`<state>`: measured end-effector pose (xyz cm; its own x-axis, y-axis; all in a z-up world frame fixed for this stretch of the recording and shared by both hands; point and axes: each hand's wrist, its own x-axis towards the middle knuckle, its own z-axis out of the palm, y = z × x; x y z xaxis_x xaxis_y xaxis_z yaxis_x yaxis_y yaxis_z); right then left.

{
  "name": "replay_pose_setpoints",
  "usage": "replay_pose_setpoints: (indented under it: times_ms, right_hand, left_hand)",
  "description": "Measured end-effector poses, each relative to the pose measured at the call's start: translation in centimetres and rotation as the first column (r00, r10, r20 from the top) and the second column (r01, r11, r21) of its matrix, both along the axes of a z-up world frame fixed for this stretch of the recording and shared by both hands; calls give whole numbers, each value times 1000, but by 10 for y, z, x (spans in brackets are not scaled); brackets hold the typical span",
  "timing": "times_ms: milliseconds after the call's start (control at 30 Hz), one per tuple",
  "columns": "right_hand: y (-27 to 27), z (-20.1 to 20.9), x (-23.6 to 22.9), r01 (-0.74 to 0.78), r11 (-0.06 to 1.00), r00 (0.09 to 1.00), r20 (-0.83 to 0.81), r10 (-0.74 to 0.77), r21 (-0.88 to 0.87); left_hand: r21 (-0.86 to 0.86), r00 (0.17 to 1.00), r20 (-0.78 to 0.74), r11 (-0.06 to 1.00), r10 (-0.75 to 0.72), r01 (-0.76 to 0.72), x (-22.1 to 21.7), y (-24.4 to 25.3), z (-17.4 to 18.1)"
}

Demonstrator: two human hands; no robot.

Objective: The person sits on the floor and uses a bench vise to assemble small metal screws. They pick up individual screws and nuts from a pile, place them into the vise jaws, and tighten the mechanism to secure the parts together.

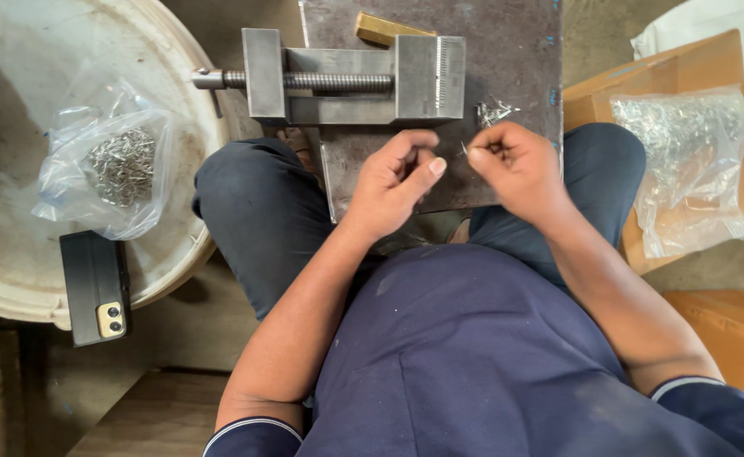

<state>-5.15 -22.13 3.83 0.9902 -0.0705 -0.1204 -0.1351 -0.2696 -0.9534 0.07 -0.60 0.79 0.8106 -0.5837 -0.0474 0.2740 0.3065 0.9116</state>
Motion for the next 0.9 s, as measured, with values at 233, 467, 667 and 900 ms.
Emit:
replay_pose_setpoints:
  times_ms: [233, 467, 667, 900]
  right_hand:
    - [-3, -7, -8, 160, 660, 940, -317, 125, 734]
    - [26, 11, 1, -91, 995, 993, 80, 87, 45]
    - [29, 46, 23, 15, 900, 909, 380, 170, -436]
    - [32, 62, 49, 23, 882, 912, 371, 174, -470]
  left_hand:
    - [136, 979, 194, 990, -66, 40, -1, 0, -3]
    - [-42, 990, -47, 991, -133, 131, 3, 6, -10]
    - [-47, 984, -174, 998, -39, 31, 4, 4, -6]
    - [-68, 998, -58, 997, -28, 24, 4, 3, -6]
